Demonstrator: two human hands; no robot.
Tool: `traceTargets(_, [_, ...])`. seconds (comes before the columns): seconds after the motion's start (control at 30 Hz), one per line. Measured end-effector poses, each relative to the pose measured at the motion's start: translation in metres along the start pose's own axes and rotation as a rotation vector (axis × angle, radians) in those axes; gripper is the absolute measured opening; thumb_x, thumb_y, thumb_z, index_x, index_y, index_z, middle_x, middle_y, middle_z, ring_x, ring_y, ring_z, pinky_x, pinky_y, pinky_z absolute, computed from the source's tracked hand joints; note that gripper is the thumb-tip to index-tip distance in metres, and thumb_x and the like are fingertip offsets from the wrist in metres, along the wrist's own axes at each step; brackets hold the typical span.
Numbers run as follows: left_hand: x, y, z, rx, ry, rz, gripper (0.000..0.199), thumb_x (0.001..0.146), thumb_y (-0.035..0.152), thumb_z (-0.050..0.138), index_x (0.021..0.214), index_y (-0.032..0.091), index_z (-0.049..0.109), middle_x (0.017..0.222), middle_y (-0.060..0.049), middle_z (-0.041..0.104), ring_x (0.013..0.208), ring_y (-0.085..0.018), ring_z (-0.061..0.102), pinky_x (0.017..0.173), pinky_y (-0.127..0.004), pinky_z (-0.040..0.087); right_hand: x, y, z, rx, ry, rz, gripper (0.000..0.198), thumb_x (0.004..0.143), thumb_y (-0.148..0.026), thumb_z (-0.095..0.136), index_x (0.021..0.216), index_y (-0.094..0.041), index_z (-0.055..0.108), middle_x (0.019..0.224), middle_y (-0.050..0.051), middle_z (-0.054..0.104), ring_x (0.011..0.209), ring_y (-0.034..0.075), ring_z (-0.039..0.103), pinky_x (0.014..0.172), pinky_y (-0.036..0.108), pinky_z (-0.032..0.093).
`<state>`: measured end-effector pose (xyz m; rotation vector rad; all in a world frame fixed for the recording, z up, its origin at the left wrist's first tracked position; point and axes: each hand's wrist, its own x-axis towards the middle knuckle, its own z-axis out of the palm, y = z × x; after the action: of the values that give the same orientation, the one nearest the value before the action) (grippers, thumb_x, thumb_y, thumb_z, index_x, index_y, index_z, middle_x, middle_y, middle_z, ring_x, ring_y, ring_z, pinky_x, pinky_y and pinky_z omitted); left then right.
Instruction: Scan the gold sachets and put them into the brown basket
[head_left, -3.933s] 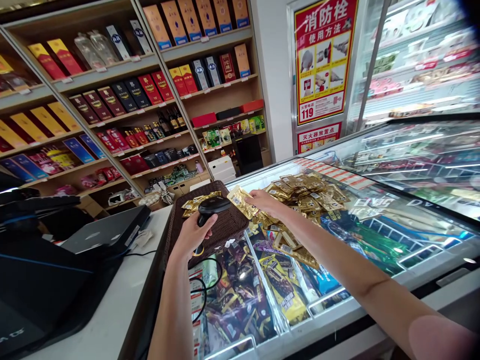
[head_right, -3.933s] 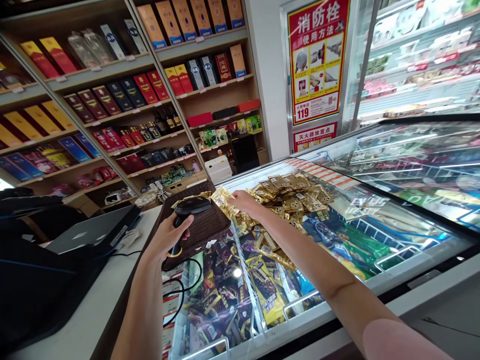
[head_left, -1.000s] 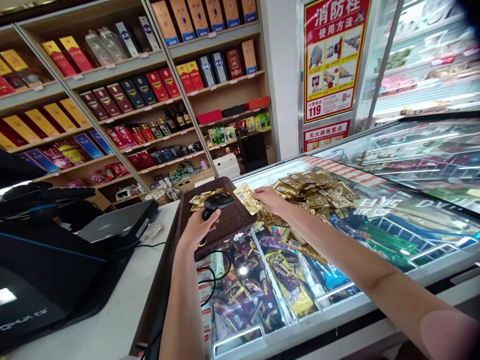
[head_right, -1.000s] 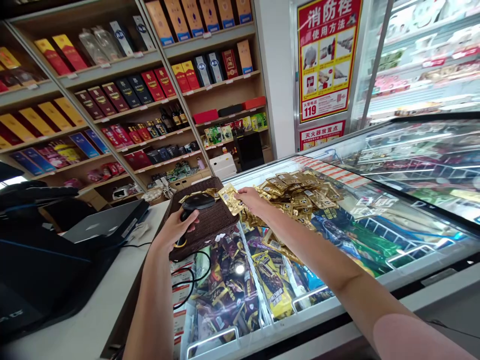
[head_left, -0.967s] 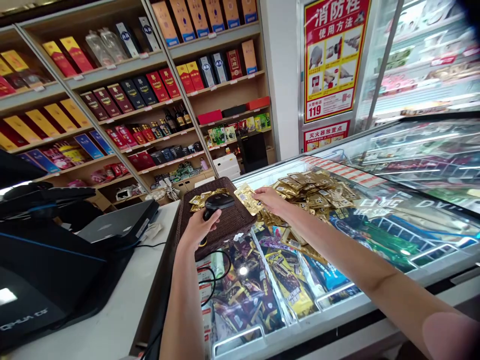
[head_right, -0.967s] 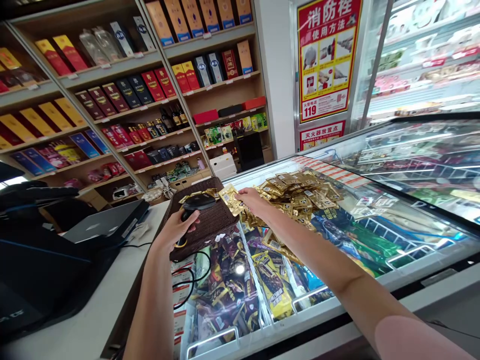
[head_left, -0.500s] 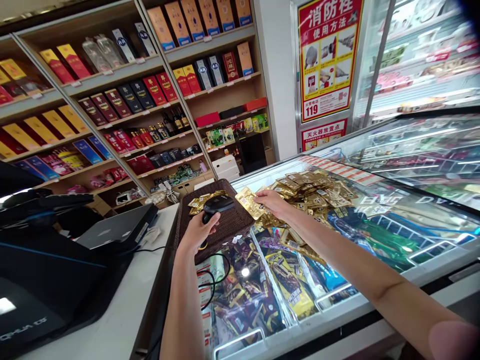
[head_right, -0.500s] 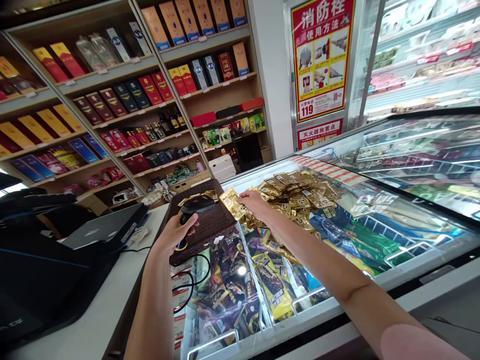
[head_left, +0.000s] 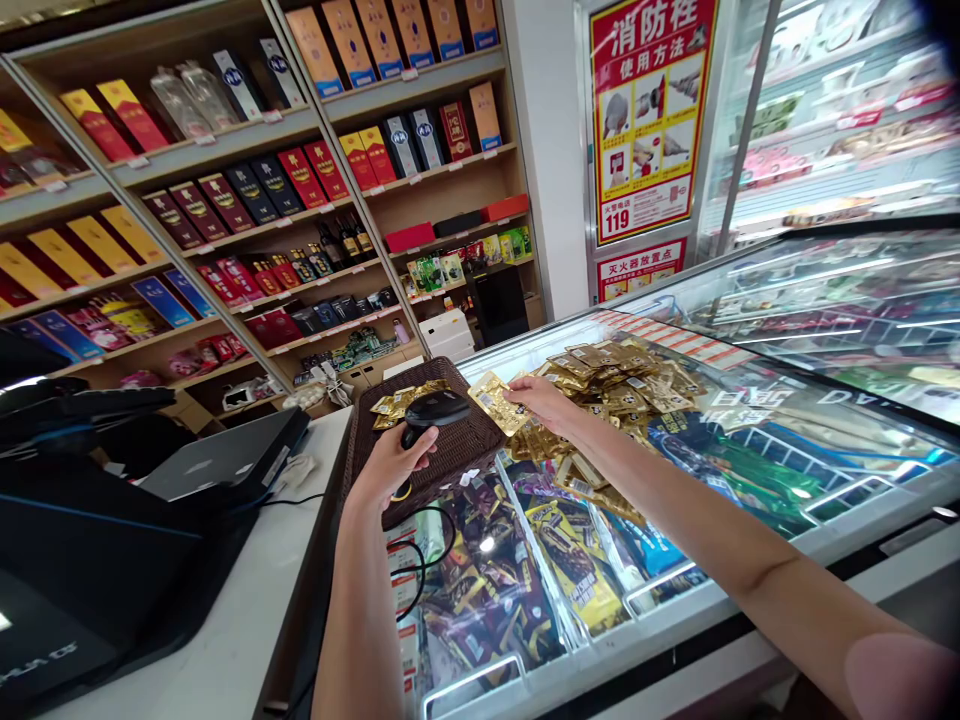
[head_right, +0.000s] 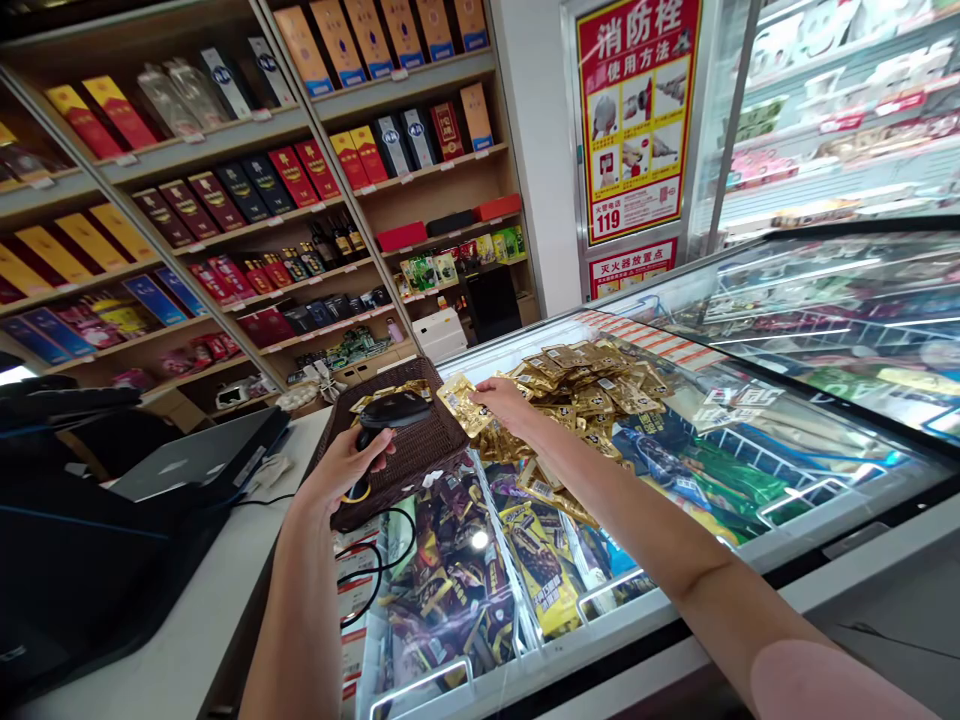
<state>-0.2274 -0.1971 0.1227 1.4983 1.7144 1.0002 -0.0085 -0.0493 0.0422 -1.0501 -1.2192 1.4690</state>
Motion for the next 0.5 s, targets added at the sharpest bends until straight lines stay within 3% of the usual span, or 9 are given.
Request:
traceTargets(0.37, [0.002,-0.004,0.004,0.017,-0.001,0.020,0.055,0.066,0.068,0.072,0.081,0.016,0.063,0.079,-0.005,0.065,0.065,-0.015,0.058,0.062,-0.025,0.047,0.001,0.001,-0.001,-0.048,-0.034,-0.069,0.021,0.063,-0.027,0.077,0.078,-0.017,0.065,0.073,0.000,0.065,0.070,0.014,0.056,0.063,0.024,0.039])
traceTargets(0.5, [0.000,0.001,0.000,-0.005,0.010,-0.007,0.059,0.063,0.071,0.073,0.084,0.017,0.063,0.079,-0.004,0.065,0.065,-0.015,0.059,0.062,-0.026,0.048,0.012,-0.004,-0.020,-0.120,0.051,-0.126,0.019,0.070,-0.024,0.073,0.086,-0.017,0.065,0.077,0.001,0.066,0.070,0.015,0.058,0.064,0.025,0.041])
